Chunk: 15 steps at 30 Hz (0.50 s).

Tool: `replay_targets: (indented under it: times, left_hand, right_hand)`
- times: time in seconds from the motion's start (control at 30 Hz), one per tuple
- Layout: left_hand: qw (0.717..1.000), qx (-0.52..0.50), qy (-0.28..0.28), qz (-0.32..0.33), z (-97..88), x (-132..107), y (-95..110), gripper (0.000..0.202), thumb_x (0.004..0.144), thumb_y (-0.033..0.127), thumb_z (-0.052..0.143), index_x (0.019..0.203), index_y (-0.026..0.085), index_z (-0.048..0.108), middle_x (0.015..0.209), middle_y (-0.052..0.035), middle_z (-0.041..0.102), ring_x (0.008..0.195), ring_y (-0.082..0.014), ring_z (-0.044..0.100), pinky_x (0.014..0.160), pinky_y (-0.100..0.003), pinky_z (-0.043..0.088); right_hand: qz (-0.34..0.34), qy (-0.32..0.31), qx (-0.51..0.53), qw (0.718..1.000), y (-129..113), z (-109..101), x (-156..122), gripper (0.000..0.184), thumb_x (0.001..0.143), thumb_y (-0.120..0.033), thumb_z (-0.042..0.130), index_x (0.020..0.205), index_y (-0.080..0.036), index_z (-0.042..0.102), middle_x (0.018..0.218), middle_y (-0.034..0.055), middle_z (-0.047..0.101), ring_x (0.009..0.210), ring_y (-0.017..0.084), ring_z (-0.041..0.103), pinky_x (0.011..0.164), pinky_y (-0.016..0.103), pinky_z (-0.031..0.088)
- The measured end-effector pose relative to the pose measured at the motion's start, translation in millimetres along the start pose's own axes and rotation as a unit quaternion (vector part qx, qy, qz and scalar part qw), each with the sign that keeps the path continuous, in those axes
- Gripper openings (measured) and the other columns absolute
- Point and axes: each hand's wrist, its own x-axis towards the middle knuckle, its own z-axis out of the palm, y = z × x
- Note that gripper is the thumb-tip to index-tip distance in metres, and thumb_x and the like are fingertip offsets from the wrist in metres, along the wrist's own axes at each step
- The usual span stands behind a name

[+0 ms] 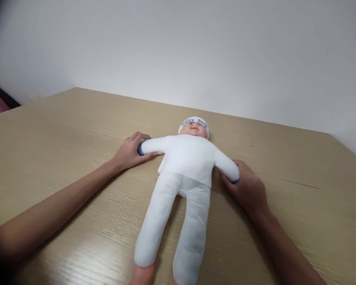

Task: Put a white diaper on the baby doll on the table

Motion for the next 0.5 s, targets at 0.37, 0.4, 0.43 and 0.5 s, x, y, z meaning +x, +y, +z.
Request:
replay_targets:
  times: [0.37, 0.4, 0.43, 0.5]
  left_hand:
    - [0.999, -0.007, -0.036, 0.001, 5.0, -1, -5, 0.06, 0.102, 0.066, 0.064, 0.142, 0.02, 0.064, 0.134, -0.0137, 0.075, 0.123, -0.0354, 0.065, 0.112, -0.051, 0.047]
    - [0.999, -0.008, -0.036, 0.004, 5.3, -1, -6, 0.062, 0.103, 0.067, 0.062, 0.144, 0.02, 0.064, 0.136, -0.0136, 0.075, 0.124, -0.0353, 0.065, 0.113, -0.051, 0.047]
    - [0.999, -0.008, -0.036, 0.006, 5.5, -1, -7, 0.064, 0.104, 0.068, 0.061, 0.146, 0.02, 0.064, 0.136, -0.0138, 0.075, 0.125, -0.0353, 0.065, 0.114, -0.051, 0.046]
    - [0.999, -0.001, -0.033, 0.01, 6.3, 0, -9, 0.069, 0.105, 0.07, 0.059, 0.15, 0.019, 0.063, 0.137, -0.0145, 0.075, 0.127, -0.0355, 0.064, 0.115, -0.051, 0.046]
  right_hand:
    - [-0.044, -0.013, 0.049, 0.998, 6, 2, 2, 0.051, 0.107, -0.055, 0.055, 0.146, -0.025, 0.065, 0.143, 0.0166, 0.072, 0.126, 0.044, 0.066, 0.106, 0.053, 0.05]
    - [-0.035, -0.012, 0.048, 0.998, 7, 3, 3, 0.053, 0.106, -0.055, 0.056, 0.149, -0.024, 0.064, 0.147, 0.0158, 0.071, 0.128, 0.043, 0.066, 0.107, 0.052, 0.05]
    - [-0.027, -0.009, 0.044, 0.999, 8, 5, 3, 0.056, 0.106, -0.056, 0.058, 0.15, -0.023, 0.063, 0.149, 0.0151, 0.071, 0.13, 0.041, 0.066, 0.108, 0.051, 0.05]
    - [-0.021, -0.002, 0.035, 0.999, 10, 8, 4, 0.06, 0.105, -0.059, 0.06, 0.153, -0.023, 0.062, 0.151, 0.0139, 0.071, 0.131, 0.039, 0.067, 0.109, 0.05, 0.052]
